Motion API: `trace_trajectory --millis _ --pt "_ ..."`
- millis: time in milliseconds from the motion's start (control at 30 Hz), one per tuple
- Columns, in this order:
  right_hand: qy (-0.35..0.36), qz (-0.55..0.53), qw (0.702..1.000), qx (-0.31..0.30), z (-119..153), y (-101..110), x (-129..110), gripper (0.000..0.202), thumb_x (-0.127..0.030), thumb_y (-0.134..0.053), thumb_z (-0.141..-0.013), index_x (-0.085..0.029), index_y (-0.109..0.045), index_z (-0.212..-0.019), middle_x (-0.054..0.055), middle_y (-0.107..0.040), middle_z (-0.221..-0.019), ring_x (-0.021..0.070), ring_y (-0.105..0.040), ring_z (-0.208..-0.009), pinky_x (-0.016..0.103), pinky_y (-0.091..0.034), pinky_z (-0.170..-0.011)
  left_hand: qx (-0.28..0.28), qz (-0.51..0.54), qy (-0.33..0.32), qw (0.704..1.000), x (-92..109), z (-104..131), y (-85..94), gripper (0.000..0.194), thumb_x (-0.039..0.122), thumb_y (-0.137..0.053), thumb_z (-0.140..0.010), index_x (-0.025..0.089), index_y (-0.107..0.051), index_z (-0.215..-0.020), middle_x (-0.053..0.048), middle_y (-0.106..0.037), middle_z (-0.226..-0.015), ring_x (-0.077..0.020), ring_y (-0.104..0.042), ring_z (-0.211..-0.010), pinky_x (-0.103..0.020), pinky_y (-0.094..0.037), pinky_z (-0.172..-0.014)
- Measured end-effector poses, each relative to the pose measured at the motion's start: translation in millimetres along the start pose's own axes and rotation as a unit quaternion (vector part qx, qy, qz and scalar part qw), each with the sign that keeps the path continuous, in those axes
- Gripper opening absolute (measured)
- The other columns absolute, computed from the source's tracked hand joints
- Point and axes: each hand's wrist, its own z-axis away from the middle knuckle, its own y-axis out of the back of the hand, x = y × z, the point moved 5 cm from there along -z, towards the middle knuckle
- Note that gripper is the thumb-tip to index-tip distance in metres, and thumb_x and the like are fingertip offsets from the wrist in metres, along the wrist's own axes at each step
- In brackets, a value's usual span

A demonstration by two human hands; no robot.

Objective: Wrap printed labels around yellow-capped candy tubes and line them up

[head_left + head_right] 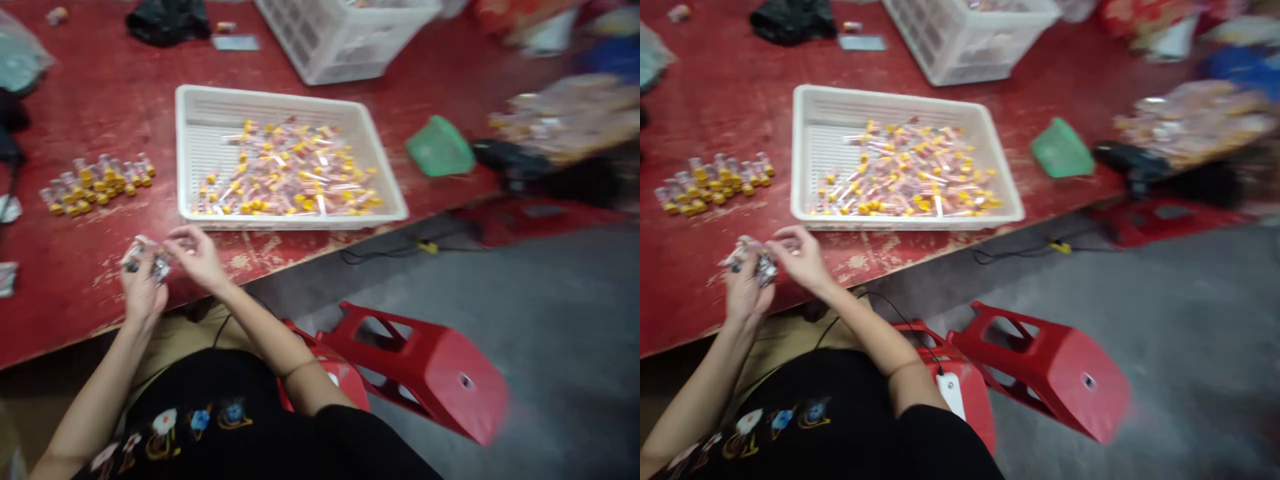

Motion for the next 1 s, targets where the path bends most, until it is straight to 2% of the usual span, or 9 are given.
trace_trajectory --millis 33,133,233,400,500,600,767,933,1000 --pt "0.000 -0.021 1.000 -0.016 10.4 3.5 -0.4 0.026 -0.042 -0.064 -0.094 -0.022 -0.054 -0.109 -0.003 -0.068 -0.091 0.0108 -0.067 -0.080 0.023 -0.060 -0.072 0.010 0.014 0.022 1.000 -0.9 6.3 -1.1 0.026 0.010 -0.088 -0.068 0.017 -0.064 -0.076 0.009 -0.068 -0.072 -0.0033 -0.064 -0.064 -0.015 -0.053 -0.071" --pt "0.078 0.001 0.997 -0.015 40.4 22.7 -2.9 0.039 -0.042 -0.067 -0.092 -0.022 -0.060 -0.124 0.010 -0.061 -0.129 0.0194 -0.060 -0.120 0.036 -0.054 -0.102 0.040 0.052 0.104 0.992 -7.2 14.9 -2.8 0.021 0.010 -0.084 -0.072 0.014 -0.065 -0.079 0.007 -0.066 -0.068 -0.0026 -0.060 -0.059 -0.015 -0.047 -0.065" --pt "0.121 -0.013 0.993 -0.002 59.1 36.5 -0.6 0.050 -0.034 -0.072 -0.089 -0.025 -0.057 -0.136 0.010 -0.063 -0.125 0.0198 -0.065 -0.110 0.038 -0.057 -0.097 0.053 0.060 0.139 0.987 -9.0 14.8 1.2 0.015 0.013 -0.081 -0.078 0.012 -0.069 -0.086 0.004 -0.066 -0.072 -0.0055 -0.061 -0.063 -0.019 -0.045 -0.068" --pt "0.208 0.045 0.976 0.052 82.9 36.1 -15.2 0.027 -0.026 -0.074 -0.087 -0.021 -0.067 -0.113 0.008 -0.071 -0.107 0.0213 -0.070 -0.097 0.037 -0.060 -0.084 0.056 0.074 0.164 0.982 -7.8 34.4 6.0 0.015 0.012 -0.082 -0.076 0.011 -0.071 -0.087 0.002 -0.067 -0.077 -0.0069 -0.062 -0.068 -0.024 -0.046 -0.077" --pt "0.287 0.132 0.947 0.055 86.0 32.9 -25.3 0.026 -0.021 -0.074 -0.087 -0.023 -0.070 -0.113 0.009 -0.073 -0.108 0.0235 -0.070 -0.098 0.042 -0.060 -0.086 0.035 0.070 0.188 0.979 -10.5 42.6 4.3 0.022 0.013 -0.089 -0.067 0.011 -0.069 -0.078 0.003 -0.067 -0.073 -0.0079 -0.061 -0.066 -0.025 -0.046 -0.077" --pt "0.356 0.177 0.916 0.046 88.1 32.5 -31.4 0.039 -0.012 -0.073 -0.086 -0.027 -0.069 -0.121 0.008 -0.074 -0.113 0.0235 -0.070 -0.101 0.042 -0.058 -0.088 0.021 0.071 0.191 0.979 -12.7 46.0 4.0 0.026 0.013 -0.091 -0.063 0.012 -0.068 -0.075 0.004 -0.067 -0.072 -0.0075 -0.061 -0.066 -0.024 -0.047 -0.076" --pt "0.345 0.184 0.915 0.097 92.2 39.3 -31.1 0.044 -0.014 -0.073 -0.087 -0.032 -0.069 -0.127 0.007 -0.071 -0.118 0.0243 -0.069 -0.104 0.043 -0.059 -0.088 -0.021 0.067 0.207 0.976 -14.5 51.5 3.7 0.030 0.017 -0.091 -0.064 0.013 -0.067 -0.081 0.002 -0.069 -0.077 -0.0087 -0.064 -0.069 -0.026 -0.050 -0.079" --pt "0.280 0.149 0.948 -0.006 96.7 36.4 -31.2 0.050 -0.011 -0.060 -0.094 -0.034 -0.062 -0.139 0.009 -0.066 -0.128 0.0236 -0.066 -0.115 0.045 -0.057 -0.096 -0.046 0.050 0.187 0.980 -8.8 53.3 6.1 0.034 0.020 -0.091 -0.065 0.014 -0.068 -0.088 0.001 -0.070 -0.080 -0.0103 -0.066 -0.072 -0.028 -0.051 -0.083" --pt "0.285 0.148 0.947 0.007 100.2 39.0 -34.5 0.053 -0.008 -0.062 -0.092 -0.034 -0.063 -0.137 0.007 -0.069 -0.126 0.0228 -0.067 -0.113 0.044 -0.057 -0.098 -0.060 0.040 0.178 0.981 -7.6 53.5 7.5 0.039 0.022 -0.094 -0.061 0.014 -0.068 -0.088 0.001 -0.070 -0.081 -0.0109 -0.067 -0.073 -0.030 -0.052 -0.084"
